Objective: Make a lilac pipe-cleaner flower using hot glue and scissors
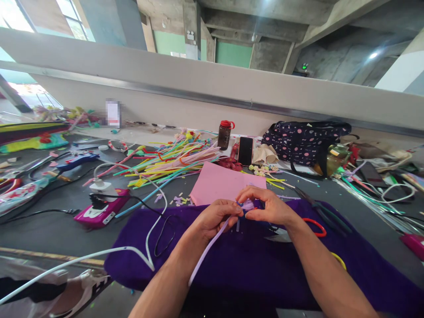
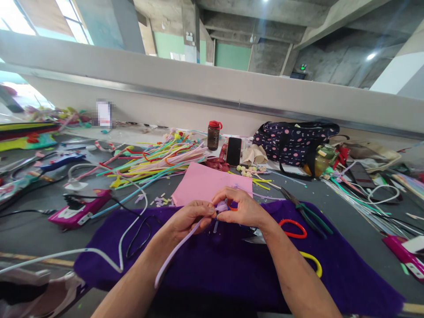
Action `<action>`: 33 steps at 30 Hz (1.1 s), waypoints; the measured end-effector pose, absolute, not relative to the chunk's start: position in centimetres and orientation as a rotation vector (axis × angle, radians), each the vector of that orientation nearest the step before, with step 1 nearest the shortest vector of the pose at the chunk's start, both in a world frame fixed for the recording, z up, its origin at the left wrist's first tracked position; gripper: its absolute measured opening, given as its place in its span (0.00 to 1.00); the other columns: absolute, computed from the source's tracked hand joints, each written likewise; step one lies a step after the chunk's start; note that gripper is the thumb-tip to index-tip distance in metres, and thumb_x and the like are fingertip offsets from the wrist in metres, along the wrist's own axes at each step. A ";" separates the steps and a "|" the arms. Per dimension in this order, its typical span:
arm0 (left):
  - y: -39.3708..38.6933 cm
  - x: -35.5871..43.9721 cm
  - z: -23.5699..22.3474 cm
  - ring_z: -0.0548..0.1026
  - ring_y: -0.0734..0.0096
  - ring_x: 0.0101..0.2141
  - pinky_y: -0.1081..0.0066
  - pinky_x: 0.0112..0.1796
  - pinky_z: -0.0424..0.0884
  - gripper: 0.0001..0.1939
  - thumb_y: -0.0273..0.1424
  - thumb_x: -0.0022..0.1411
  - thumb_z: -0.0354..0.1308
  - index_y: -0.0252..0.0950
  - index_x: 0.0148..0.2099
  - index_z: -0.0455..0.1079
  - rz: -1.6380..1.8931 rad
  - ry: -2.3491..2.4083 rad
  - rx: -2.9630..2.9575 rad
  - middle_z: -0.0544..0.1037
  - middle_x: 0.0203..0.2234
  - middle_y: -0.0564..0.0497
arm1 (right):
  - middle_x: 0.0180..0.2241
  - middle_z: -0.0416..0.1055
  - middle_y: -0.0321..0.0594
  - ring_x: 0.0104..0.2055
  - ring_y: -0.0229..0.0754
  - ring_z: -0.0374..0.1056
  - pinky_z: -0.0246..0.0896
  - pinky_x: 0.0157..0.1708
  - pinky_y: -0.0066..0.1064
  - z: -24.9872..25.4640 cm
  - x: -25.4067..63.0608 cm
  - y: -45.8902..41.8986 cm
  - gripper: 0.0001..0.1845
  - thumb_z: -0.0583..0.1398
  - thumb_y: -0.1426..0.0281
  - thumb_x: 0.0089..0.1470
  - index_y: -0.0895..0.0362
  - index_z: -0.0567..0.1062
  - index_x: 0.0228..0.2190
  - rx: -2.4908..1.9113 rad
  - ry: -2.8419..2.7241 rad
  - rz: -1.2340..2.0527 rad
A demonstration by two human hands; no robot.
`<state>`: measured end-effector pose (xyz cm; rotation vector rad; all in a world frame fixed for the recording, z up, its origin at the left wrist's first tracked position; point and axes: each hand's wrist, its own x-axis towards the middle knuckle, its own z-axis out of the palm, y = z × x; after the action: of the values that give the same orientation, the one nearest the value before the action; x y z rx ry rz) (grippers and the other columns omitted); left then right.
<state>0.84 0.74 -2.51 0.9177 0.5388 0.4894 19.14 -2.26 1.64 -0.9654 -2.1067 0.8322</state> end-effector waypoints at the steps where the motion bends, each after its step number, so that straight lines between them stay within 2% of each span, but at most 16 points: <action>1: 0.7 0.8 -2.5 0.55 0.85 0.07 0.80 0.10 0.43 0.07 0.30 0.47 0.59 0.29 0.26 0.69 0.513 0.544 0.908 0.66 0.09 0.55 | 0.42 0.68 0.41 0.41 0.43 0.65 0.59 0.39 0.33 1.6 19.2 -2.2 0.21 0.64 0.72 0.43 0.54 0.70 0.42 -0.967 -2.060 0.846; 3: 0.8 0.8 -2.4 0.56 0.86 0.08 0.81 0.10 0.44 0.08 0.31 0.48 0.59 0.30 0.28 0.69 0.601 0.559 0.874 0.68 0.11 0.55 | 0.47 0.65 0.43 0.43 0.44 0.64 0.60 0.38 0.33 1.3 19.3 -2.0 0.29 0.64 0.69 0.43 0.53 0.65 0.48 -0.968 -1.900 0.867; 4: 0.8 0.8 -2.3 0.57 0.87 0.09 0.82 0.10 0.45 0.08 0.31 0.49 0.59 0.30 0.29 0.69 0.660 0.569 0.853 0.69 0.13 0.55 | 0.47 0.64 0.43 0.43 0.43 0.64 0.61 0.37 0.33 1.1 19.4 -1.9 0.30 0.64 0.68 0.43 0.53 0.64 0.49 -0.967 -1.797 0.875; 8: 0.7 0.7 -2.1 0.63 0.87 0.13 0.84 0.12 0.52 0.10 0.33 0.50 0.60 0.31 0.34 0.70 0.810 0.586 0.813 0.72 0.19 0.54 | 0.35 0.69 0.39 0.30 0.36 0.65 0.60 0.27 0.27 0.3 19.1 -1.5 0.16 0.62 0.66 0.47 0.55 0.69 0.39 -1.031 -1.446 0.970; 11: 0.5 0.8 -2.0 0.65 0.85 0.15 0.83 0.13 0.55 0.12 0.34 0.49 0.61 0.31 0.34 0.71 0.848 0.569 0.823 0.73 0.21 0.53 | 0.30 0.69 0.38 0.23 0.34 0.63 0.56 0.20 0.25 -0.3 18.1 -1.5 0.12 0.62 0.64 0.46 0.57 0.72 0.34 -1.066 -1.339 1.123; 17: -0.1 1.2 -1.9 0.67 0.82 0.18 0.82 0.16 0.57 0.12 0.33 0.47 0.63 0.32 0.34 0.70 0.934 0.535 0.873 0.73 0.22 0.53 | 0.26 0.69 0.37 0.24 0.35 0.64 0.54 0.21 0.24 -0.9 16.0 -2.2 0.14 0.61 0.64 0.48 0.58 0.72 0.36 -0.996 -1.325 1.290; 23: -0.2 1.2 -1.6 0.63 0.83 0.16 0.81 0.15 0.53 0.10 0.34 0.48 0.62 0.33 0.27 0.66 0.988 0.544 0.839 0.71 0.19 0.54 | 0.21 0.65 0.32 0.20 0.33 0.59 0.51 0.18 0.24 -1.3 15.8 -2.3 0.11 0.61 0.63 0.47 0.57 0.71 0.31 -0.979 -1.267 1.195; 33: -0.4 1.2 -1.6 0.60 0.83 0.15 0.80 0.15 0.50 0.11 0.34 0.45 0.63 0.34 0.28 0.67 0.956 0.645 0.921 0.70 0.17 0.55 | 0.19 0.66 0.32 0.18 0.32 0.57 0.49 0.17 0.24 -0.6 16.5 -2.3 0.09 0.61 0.64 0.47 0.57 0.72 0.26 -1.028 -1.234 1.001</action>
<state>1.19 -0.35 -1.59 0.9208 0.6451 0.9560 16.55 -2.33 -0.64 -1.0276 -1.2341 1.0008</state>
